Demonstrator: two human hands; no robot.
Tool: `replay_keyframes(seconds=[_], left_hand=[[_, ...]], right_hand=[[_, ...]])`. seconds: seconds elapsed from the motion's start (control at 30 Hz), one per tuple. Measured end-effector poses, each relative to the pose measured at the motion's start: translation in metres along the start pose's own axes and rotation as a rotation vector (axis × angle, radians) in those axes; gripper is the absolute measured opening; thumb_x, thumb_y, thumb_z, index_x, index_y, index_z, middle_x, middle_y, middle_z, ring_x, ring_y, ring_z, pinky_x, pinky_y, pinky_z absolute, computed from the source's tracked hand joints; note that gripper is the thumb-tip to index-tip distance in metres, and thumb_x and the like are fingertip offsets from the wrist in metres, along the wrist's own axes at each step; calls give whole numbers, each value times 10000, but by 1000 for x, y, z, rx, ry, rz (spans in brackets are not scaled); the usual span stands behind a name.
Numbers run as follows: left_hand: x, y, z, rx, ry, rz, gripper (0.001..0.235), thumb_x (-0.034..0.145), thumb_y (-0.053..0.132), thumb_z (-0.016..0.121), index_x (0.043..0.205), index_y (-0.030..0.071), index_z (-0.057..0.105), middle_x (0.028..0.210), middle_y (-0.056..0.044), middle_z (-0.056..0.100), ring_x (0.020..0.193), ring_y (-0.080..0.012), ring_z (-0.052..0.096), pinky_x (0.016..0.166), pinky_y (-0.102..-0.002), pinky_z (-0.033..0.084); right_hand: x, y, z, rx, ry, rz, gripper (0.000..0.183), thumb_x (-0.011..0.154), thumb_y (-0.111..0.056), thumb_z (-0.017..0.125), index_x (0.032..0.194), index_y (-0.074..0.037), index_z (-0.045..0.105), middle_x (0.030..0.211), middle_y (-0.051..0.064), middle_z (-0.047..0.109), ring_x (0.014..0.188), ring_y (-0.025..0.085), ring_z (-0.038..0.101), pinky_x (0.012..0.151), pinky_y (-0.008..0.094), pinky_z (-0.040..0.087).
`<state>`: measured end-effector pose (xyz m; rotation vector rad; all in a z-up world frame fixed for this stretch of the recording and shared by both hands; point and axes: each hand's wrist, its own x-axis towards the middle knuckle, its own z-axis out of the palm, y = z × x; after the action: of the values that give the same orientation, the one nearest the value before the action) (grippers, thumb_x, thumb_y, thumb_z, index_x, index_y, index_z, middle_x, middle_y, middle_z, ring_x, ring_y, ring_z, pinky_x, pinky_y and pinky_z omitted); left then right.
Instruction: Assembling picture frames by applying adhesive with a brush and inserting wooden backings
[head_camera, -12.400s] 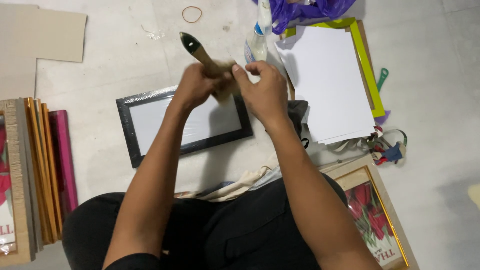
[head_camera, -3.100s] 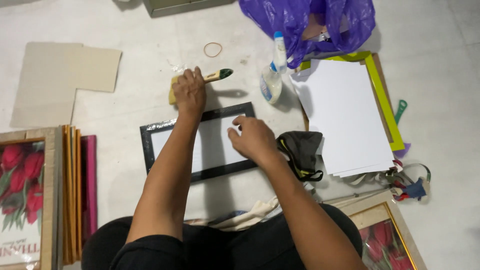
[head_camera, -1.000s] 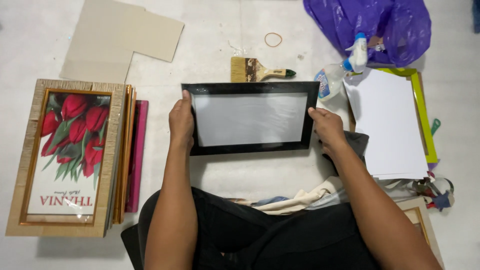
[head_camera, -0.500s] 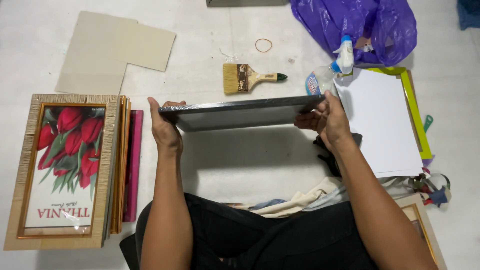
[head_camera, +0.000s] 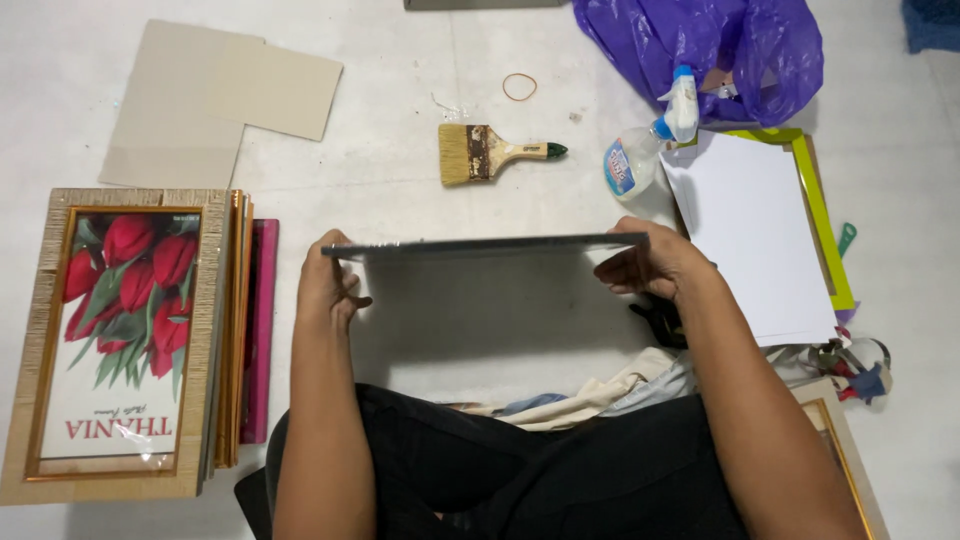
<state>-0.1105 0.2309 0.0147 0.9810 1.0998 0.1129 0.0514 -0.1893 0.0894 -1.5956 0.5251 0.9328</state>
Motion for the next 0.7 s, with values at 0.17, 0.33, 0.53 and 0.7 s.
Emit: replay_keyframes(seconds=[0.17,0.33,0.53,0.7], left_hand=[[-51,19,8,-105,-32,28,167,649,69,636,761,-23,554,624,-65,418,540,-181,457,605,-513,539],[-28,3,-3,-309,-166,204,768,615,-35,650,1361,-156,512,1042,-301,555,914,-349,648,769,-508,580],[-69,35,21,135,-199,247,913,644,28,509,1537,-67,347,1310,-61,564,1094,-109,582,764,-106,500],[-25,14,20,436,-146,374,789,717,36,540,1498,-46,460,1400,-219,570,1270,-336,572,957,-444,560]], right_hand=[[14,13,-15,-18,15,-14,201,765,-130,688,877,35,664,667,200,682,549,309,724,524,443,611],[21,17,-26,79,11,-67,251,789,-70,703,990,75,666,749,183,677,593,294,733,553,456,615],[21,16,-10,-102,25,-215,615,865,-78,650,1468,-53,535,1040,179,673,898,293,725,691,416,623],[43,37,-2,-523,196,-197,548,841,-197,693,1386,-159,663,1148,260,683,1059,384,697,788,536,592]])
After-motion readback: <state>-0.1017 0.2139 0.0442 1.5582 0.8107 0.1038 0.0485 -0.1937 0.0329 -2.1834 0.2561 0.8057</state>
